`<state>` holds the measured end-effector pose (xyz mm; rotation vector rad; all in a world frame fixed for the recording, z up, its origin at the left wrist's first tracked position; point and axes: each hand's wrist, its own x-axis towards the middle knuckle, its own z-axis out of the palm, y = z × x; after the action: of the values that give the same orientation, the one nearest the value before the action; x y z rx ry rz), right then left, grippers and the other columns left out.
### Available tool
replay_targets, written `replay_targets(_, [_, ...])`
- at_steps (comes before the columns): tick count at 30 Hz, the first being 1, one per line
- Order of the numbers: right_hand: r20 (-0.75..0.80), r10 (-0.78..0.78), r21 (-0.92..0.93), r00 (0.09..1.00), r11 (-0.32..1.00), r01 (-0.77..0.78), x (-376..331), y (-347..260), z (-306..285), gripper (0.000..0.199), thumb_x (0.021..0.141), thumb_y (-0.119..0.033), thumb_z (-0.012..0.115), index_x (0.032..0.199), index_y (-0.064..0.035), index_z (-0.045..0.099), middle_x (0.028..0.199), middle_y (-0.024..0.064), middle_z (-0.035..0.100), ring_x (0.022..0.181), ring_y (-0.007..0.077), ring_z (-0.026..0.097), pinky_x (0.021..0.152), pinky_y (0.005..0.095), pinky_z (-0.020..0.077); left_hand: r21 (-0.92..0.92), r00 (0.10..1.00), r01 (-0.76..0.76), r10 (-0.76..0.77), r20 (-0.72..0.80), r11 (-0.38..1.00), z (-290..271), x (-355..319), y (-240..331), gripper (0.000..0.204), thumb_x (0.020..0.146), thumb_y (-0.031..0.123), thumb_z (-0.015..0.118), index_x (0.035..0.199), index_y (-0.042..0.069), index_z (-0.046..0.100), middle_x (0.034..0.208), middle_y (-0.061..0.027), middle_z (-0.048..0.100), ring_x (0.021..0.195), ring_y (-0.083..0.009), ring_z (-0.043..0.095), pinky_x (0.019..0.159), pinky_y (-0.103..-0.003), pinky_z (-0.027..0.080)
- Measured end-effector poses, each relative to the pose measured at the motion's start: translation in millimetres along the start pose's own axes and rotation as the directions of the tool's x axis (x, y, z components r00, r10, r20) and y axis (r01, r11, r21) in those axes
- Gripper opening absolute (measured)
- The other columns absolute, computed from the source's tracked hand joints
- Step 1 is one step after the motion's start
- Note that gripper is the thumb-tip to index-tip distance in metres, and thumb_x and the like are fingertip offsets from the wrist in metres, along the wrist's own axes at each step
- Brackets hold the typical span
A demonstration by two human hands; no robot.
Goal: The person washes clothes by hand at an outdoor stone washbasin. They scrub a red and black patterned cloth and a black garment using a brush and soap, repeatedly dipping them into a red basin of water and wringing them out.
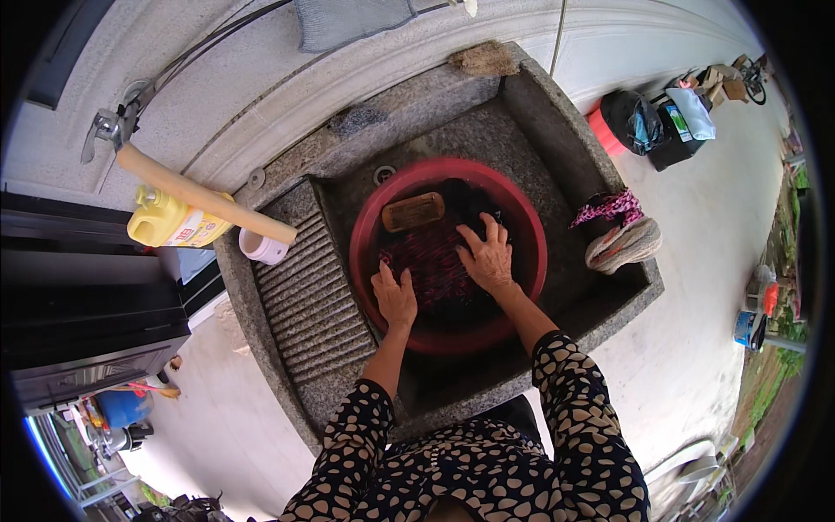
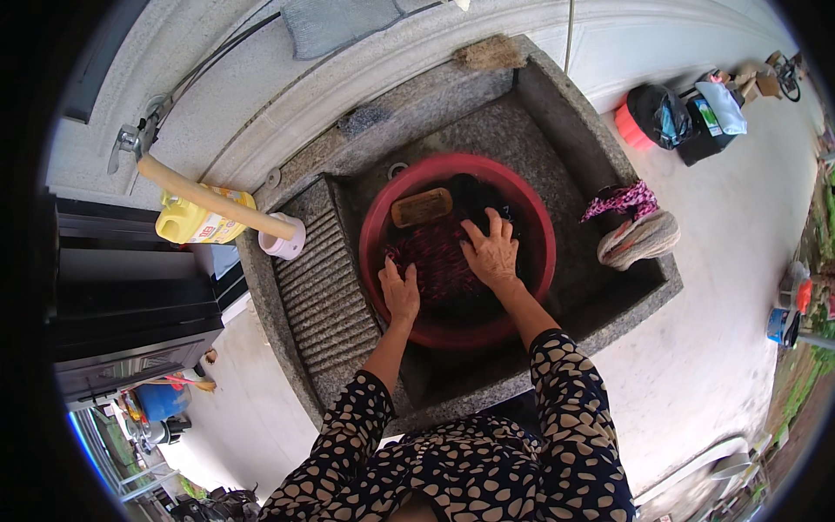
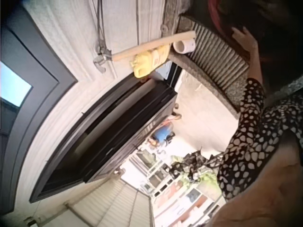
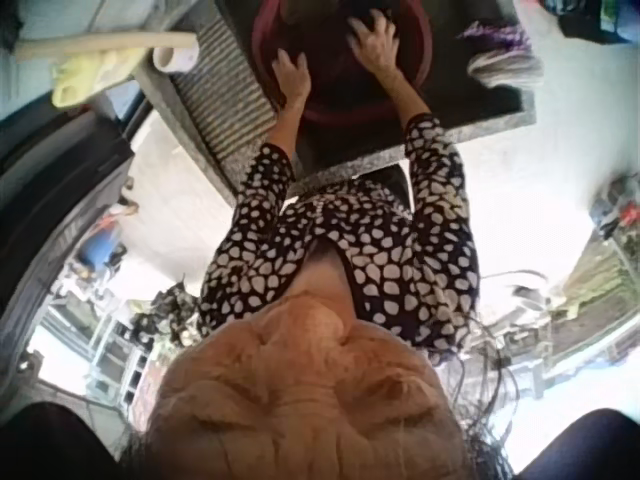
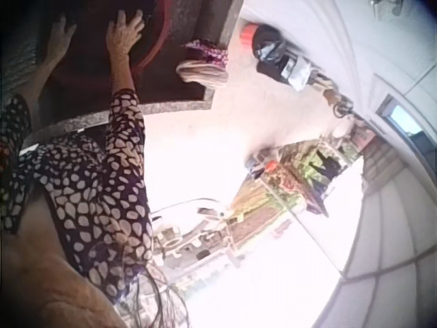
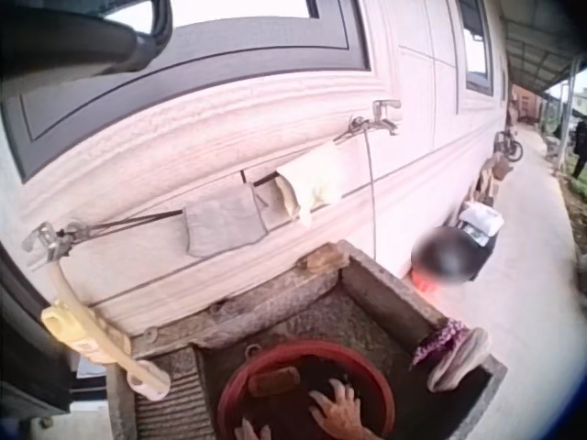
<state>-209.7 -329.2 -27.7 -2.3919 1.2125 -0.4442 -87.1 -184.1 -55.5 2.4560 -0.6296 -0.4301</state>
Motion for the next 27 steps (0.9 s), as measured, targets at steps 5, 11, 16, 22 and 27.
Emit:
replay_targets(5, [0.1,-0.276,-0.217,0.956,0.932,0.291,-29.4,26.5,68.8,0.037,0.079,-0.031,0.063,0.115,-0.0305,0.056,0.131,0.0106,0.04,0.117,0.0339,0.04,0.082,0.062,0.038,0.286,0.96,-0.122,0.04,0.277,0.95,46.3,3.5,-25.8,0.06,0.084,0.017,0.059,0.137,0.007,0.033,0.112,-0.0215,0.042,0.102,-0.0407,0.049,0.082,-0.046,0.045])
replay_targets(11, [0.502,-0.084,-0.132,0.861,0.976,0.172,8.5,43.4,70.8,0.022,0.08,-0.023,0.062,0.101,-0.0178,0.066,0.113,0.0124,0.058,0.092,0.0319,0.06,0.079,0.0538,0.0489,-0.294,0.894,0.308,-0.17,0.414,0.905,32.8,34.5,-41.9,0.035,0.085,0.021,0.065,0.116,0.007,0.055,0.103,-0.0127,0.058,0.097,-0.0256,0.058,0.079,-0.037,0.049])
replay_targets(16, [0.249,0.247,0.447,0.937,0.829,-0.337,10.3,2.2,19.3,0.02,0.084,-0.01,0.054,0.099,-0.0031,0.064,0.075,0.0119,0.064,0.072,0.0204,0.063,0.065,0.0345,0.051,-0.789,0.742,0.612,-0.301,0.599,-0.063,-22.7,21.9,13.3,0.032,0.086,0.04,0.064,0.098,0.011,0.064,0.096,-0.0029,0.065,0.09,-0.0183,0.062,0.083,-0.038,0.049])
replay_targets(22, [0.083,-0.006,0.811,0.997,0.581,-0.063,-45.9,-149.2,-50.3,0.018,0.079,-0.01,0.057,0.095,-0.0024,0.059,0.084,0.0149,0.059,0.077,0.031,0.06,0.066,0.038,0.0499,-0.662,0.682,0.696,-0.034,0.731,-0.277,-38.0,-13.8,45.2,0.037,0.088,0.047,0.055,0.101,0.013,0.058,0.097,-0.0042,0.063,0.086,-0.0221,0.062,0.079,-0.043,0.051])
replay_targets(27, [-0.111,-0.242,0.523,0.964,0.81,0.264,-53.3,-155.0,-31.4,0.016,0.076,-0.018,0.066,0.085,-0.0085,0.057,0.083,0.0103,0.058,0.076,0.0282,0.059,0.061,0.0387,0.0487,-0.654,0.652,0.726,0.513,0.558,-0.212,-45.4,-16.4,8.0,0.033,0.09,0.043,0.053,0.101,0.013,0.058,0.097,-0.0043,0.062,0.085,-0.0211,0.062,0.075,-0.042,0.052])
